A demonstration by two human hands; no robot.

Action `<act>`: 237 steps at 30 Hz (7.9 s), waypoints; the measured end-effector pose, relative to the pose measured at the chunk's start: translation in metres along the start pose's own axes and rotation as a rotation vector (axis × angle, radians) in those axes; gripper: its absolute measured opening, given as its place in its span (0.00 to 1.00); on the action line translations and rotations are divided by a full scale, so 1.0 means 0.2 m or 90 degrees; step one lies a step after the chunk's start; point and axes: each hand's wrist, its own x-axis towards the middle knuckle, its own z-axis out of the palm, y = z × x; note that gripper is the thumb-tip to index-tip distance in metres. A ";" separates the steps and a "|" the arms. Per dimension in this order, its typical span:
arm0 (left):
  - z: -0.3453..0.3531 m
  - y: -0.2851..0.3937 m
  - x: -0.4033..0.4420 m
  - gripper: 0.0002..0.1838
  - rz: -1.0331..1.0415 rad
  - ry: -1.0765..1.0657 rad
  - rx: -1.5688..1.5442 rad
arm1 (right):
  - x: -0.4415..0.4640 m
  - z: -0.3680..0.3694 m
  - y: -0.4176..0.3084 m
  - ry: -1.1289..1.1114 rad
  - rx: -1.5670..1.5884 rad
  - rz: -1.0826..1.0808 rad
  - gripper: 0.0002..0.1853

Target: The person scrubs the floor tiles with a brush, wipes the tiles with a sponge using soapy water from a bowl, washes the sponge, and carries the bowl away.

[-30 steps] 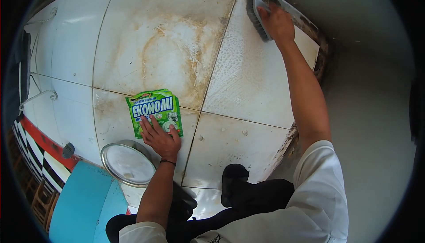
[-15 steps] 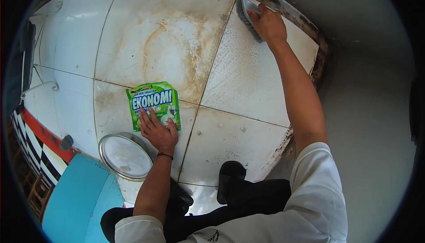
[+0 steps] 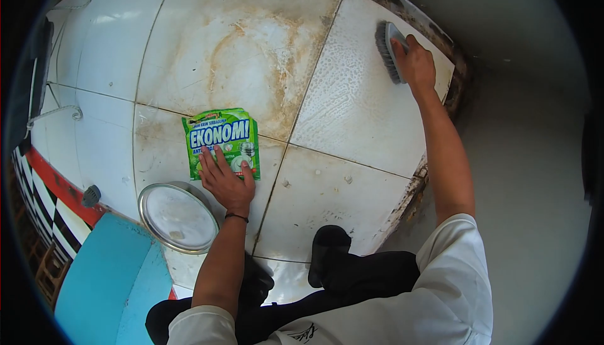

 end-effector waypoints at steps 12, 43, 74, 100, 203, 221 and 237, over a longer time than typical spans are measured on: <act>-0.02 0.02 -0.01 0.40 0.005 0.004 0.009 | 0.14 0.01 -0.48 -0.069 0.111 0.011 0.23; -0.02 0.04 -0.03 0.37 0.018 0.044 0.018 | 0.08 -0.04 0.83 0.069 0.041 0.316 0.31; -0.02 0.04 -0.01 0.40 0.047 0.000 0.019 | 0.38 -0.01 -0.66 -0.028 0.305 0.174 0.18; -0.01 0.00 -0.03 0.38 0.058 0.007 0.026 | 0.20 0.02 -0.72 -0.092 0.305 0.069 0.18; 0.07 0.01 -0.08 0.36 0.016 0.092 0.001 | -0.04 0.08 -0.09 0.039 0.053 -0.020 0.23; 0.08 0.02 -0.08 0.34 0.018 0.113 -0.011 | -0.08 0.10 0.22 0.057 0.068 0.009 0.25; 0.08 0.02 -0.11 0.31 0.033 0.119 0.007 | -0.61 0.10 0.37 0.008 0.007 -0.039 0.28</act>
